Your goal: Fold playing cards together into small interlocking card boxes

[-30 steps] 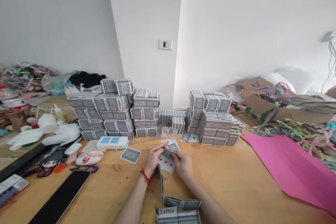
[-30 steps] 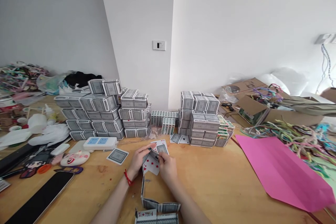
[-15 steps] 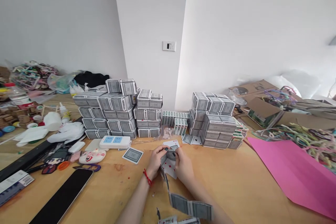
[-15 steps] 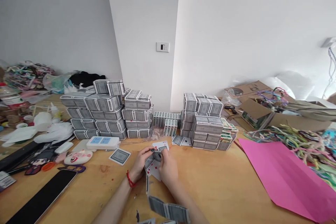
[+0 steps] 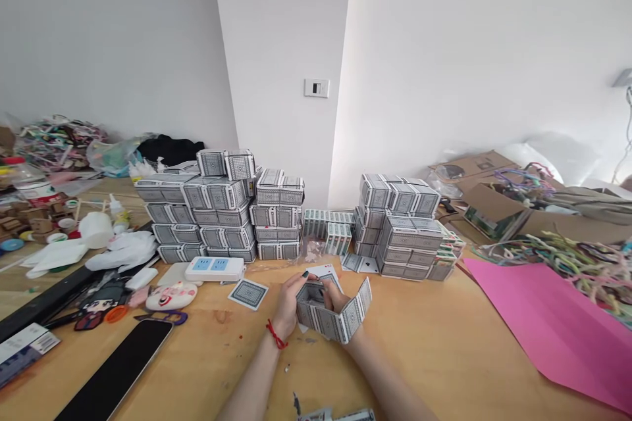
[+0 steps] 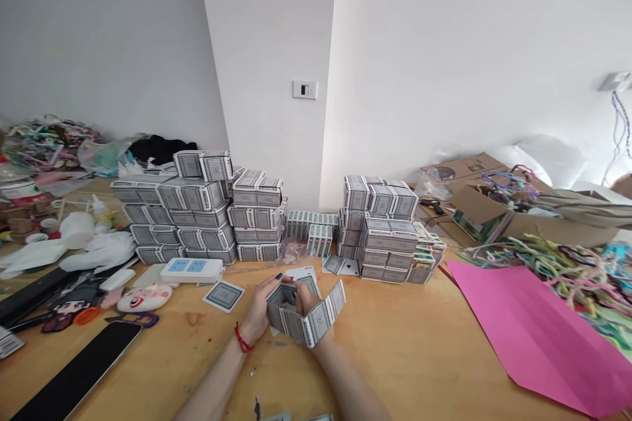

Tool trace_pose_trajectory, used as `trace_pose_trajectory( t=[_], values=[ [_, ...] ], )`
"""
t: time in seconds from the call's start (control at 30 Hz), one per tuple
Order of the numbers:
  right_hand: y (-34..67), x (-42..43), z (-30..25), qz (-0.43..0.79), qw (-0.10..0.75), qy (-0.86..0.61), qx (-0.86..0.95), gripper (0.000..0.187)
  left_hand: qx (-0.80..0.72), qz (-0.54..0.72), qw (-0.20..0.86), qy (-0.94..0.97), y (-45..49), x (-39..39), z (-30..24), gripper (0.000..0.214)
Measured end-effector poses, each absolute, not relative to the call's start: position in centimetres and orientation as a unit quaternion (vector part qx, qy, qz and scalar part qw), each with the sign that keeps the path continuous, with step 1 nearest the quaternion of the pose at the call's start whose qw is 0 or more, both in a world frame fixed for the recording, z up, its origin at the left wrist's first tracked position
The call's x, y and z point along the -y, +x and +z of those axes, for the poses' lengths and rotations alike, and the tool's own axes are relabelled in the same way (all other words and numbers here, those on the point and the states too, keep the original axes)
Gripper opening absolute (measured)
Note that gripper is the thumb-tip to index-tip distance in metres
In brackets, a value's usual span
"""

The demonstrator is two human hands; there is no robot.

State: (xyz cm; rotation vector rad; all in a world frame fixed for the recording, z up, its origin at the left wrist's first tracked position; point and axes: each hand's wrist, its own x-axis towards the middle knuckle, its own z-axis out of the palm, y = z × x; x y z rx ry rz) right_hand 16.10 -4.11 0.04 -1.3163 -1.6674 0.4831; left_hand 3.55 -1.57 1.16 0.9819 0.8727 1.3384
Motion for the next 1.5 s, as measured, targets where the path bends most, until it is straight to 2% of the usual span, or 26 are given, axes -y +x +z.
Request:
trace_pose_trajectory(
  t=[0.13,0.27,0.43,0.57,0.73,1.07,1.23,1.33,1.5],
  values=[
    [16.3,4.3,-0.3,0.197,0.418,-0.518,0.719,0.041,-0.376,0.585,0.558,0.453,3.2,1.7,1.7,0.023],
    [16.5,4.0,-1.1,0.218,0.416,-0.51,0.721,0.046,-0.37,0.592,0.567,0.438,3.1,1.9,2.0,0.027],
    [17.0,4.0,-1.1,0.288,0.45,-0.481,0.695,0.036,-0.363,0.592,0.577,0.43,3.0,1.9,1.9,0.027],
    [17.4,3.6,-1.1,0.324,0.471,-0.448,0.687,0.043,-0.37,0.58,0.575,0.443,2.7,1.9,1.9,0.031],
    [17.7,2.9,-2.0,0.345,0.491,-0.437,0.67,0.026,-0.358,0.572,0.572,0.466,2.5,1.8,1.5,0.028],
    [18.9,2.6,-1.8,0.19,0.439,-0.534,0.697,0.033,-0.394,0.595,0.527,0.462,1.6,1.2,1.3,0.022],
    [22.7,1.4,-1.7,0.071,0.438,-0.598,0.668,0.019,-0.427,0.604,0.498,0.453,0.8,0.6,0.7,0.021],
    [24.4,0.8,-2.2,-0.022,0.402,-0.647,0.647,0.025,-0.438,0.591,0.487,0.471,0.9,0.5,0.4,0.022],
    [25.2,0.0,-3.1,-0.037,0.333,-0.681,0.651,0.033,-0.46,0.573,0.46,0.498,1.1,0.3,0.1,0.026]
  ],
)
